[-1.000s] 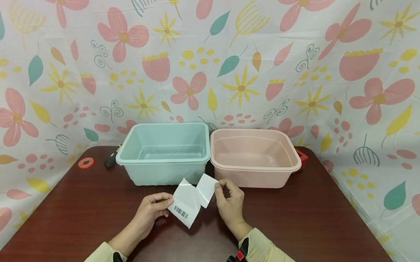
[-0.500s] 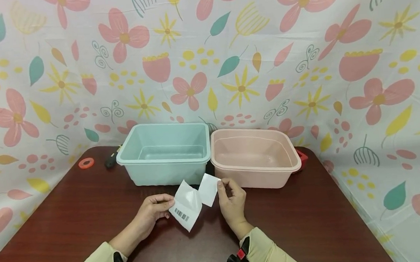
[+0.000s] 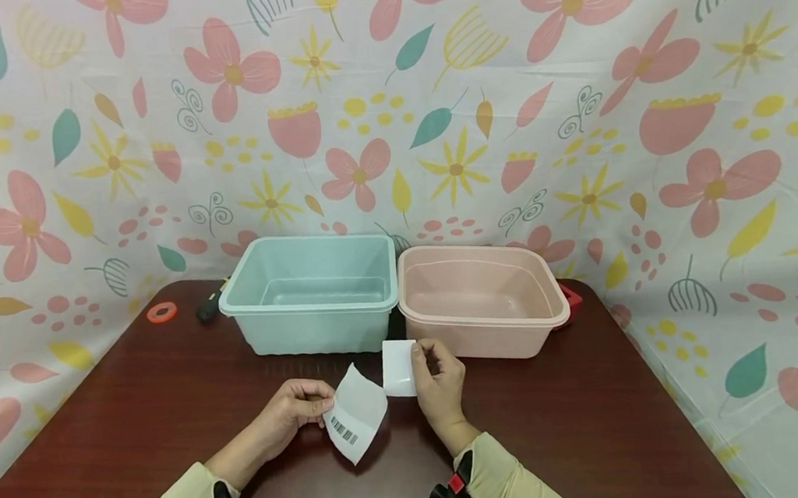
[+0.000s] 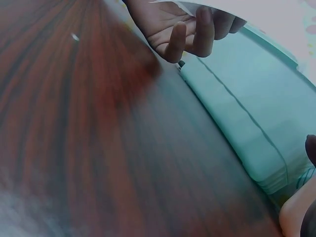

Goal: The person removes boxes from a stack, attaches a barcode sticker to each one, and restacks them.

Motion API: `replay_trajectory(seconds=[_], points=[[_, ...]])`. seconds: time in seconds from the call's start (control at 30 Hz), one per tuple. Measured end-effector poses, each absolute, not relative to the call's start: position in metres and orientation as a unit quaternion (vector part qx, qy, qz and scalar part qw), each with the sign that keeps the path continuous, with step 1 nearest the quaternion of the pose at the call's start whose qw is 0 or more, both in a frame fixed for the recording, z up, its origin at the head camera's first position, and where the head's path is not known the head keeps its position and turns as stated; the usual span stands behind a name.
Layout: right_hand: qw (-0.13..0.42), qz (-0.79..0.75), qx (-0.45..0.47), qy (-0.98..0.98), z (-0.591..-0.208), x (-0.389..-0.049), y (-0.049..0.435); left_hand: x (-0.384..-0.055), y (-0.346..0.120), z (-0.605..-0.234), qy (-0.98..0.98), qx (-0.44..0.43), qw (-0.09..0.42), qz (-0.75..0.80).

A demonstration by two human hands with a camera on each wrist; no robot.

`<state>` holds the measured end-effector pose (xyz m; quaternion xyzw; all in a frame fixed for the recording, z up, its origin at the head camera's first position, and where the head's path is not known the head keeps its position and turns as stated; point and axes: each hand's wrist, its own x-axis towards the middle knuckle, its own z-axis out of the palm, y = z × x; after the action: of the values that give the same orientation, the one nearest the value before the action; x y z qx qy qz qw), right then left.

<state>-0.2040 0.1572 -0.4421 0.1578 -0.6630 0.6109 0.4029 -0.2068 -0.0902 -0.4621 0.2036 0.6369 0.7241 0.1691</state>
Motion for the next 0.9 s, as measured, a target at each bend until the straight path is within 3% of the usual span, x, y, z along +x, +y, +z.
replay_trajectory(seconds=[0.33,0.63,0.9], points=[[0.393,0.616,0.157,-0.664,-0.4417,-0.2055,0.1591,-0.2069,-0.0881,-0.4637,0.655,0.253,0.203,0.682],[0.342,0.627,0.192,-0.673,-0.4437,-0.2051,0.1587,-0.2041,-0.0813,-0.4629,0.712,0.273,0.240,0.600],[0.305,0.596,0.230,-0.706,-0.4424,-0.2004,0.1508,-0.2059,-0.0818,-0.4639,0.708,0.295,0.187,0.614]])
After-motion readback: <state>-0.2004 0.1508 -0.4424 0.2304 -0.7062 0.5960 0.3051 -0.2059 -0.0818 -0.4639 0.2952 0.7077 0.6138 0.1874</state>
